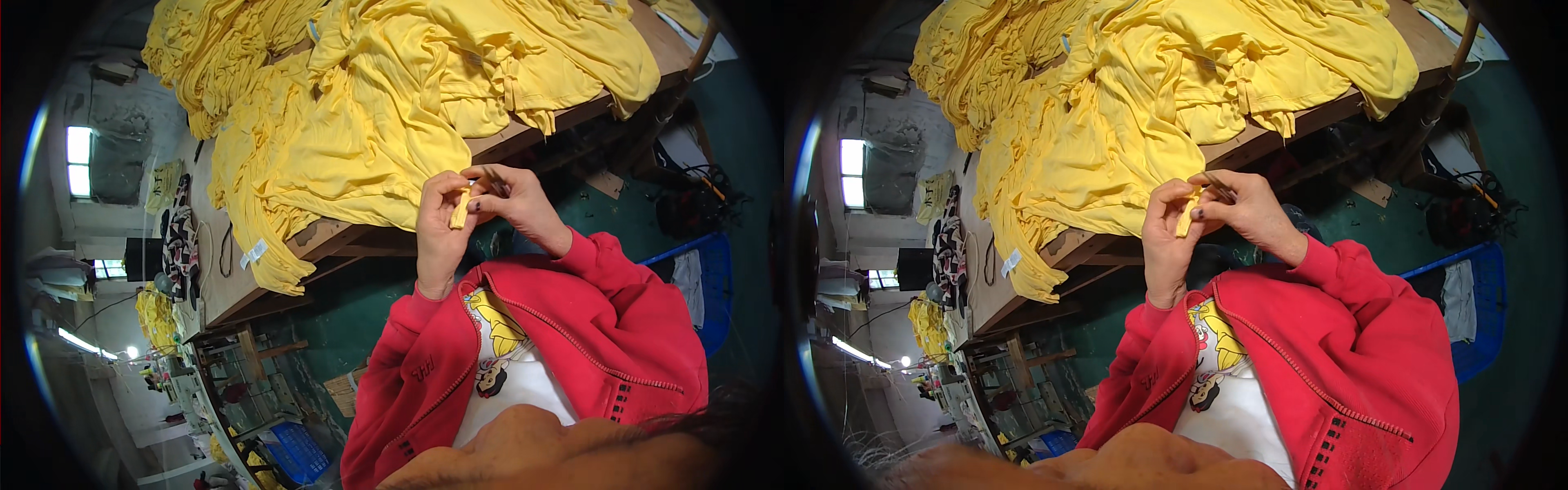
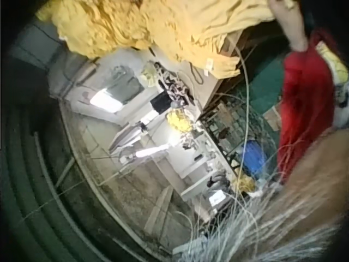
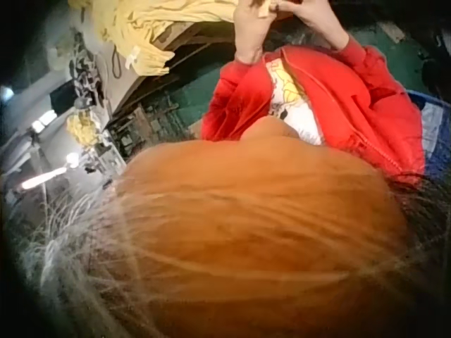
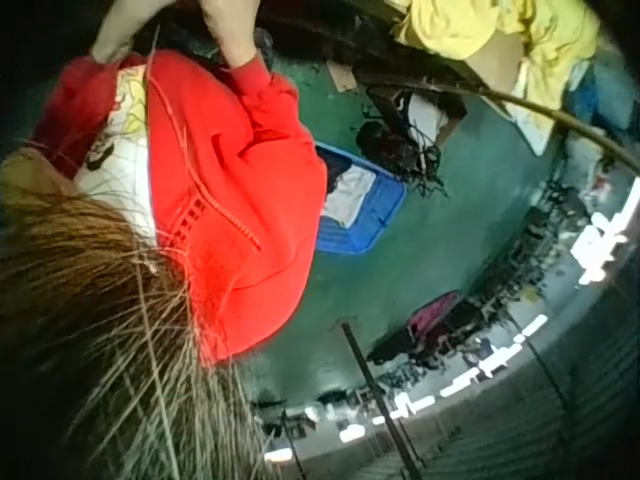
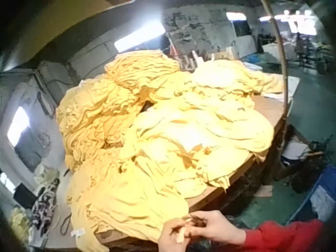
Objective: The person trims loose threads from garments using thread snips, turning and cutting around the seams and edges of the clothing on the table.
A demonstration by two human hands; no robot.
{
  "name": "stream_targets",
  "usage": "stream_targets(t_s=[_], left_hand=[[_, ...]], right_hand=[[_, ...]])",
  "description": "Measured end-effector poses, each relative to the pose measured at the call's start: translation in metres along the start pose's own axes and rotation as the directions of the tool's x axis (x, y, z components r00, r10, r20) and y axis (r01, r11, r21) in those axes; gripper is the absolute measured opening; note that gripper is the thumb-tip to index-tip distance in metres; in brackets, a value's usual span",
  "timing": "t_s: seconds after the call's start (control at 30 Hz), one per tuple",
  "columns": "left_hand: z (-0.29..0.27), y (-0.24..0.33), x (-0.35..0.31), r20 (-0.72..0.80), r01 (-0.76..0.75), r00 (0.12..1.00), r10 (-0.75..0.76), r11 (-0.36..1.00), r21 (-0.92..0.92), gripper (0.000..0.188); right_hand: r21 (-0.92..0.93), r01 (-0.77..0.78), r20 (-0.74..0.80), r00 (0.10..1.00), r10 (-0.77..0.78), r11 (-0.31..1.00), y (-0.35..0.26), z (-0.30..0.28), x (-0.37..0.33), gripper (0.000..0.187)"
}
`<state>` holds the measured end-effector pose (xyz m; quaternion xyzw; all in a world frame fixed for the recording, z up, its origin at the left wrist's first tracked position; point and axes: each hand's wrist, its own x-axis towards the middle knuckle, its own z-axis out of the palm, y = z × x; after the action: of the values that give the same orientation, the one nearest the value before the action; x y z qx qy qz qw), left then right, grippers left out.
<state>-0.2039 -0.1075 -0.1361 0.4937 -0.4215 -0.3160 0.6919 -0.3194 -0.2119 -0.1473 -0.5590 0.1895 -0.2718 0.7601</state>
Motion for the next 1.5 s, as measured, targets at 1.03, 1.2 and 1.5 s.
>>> stream_targets(t_s=[1.03,1.2,1.5], left_hand=[[-0.164,0.095,0.052,-0.625,-0.209,0.665,0.409,0.905,0.369,0.022],[-0.168,0.096,0.028,-0.137,-0.141,0.883,0.449,0.531,0.835,0.016],[-0.121,0.051,-0.015,-0.082,-0.216,0.939,0.334,0.759,0.614,0.024]], right_hand=[[-0.259,0.633,0.057,0.764,-0.643,0.729,-0.14,-0.09,-0.021,0.01],[-0.79,0.546,0.431,0.818,-0.381,0.279,-0.152,-0.073,0.097,0.016],[-0.957,0.289,0.15,0.565,-0.811,0.024,-0.133,-0.052,0.346,0.029]])
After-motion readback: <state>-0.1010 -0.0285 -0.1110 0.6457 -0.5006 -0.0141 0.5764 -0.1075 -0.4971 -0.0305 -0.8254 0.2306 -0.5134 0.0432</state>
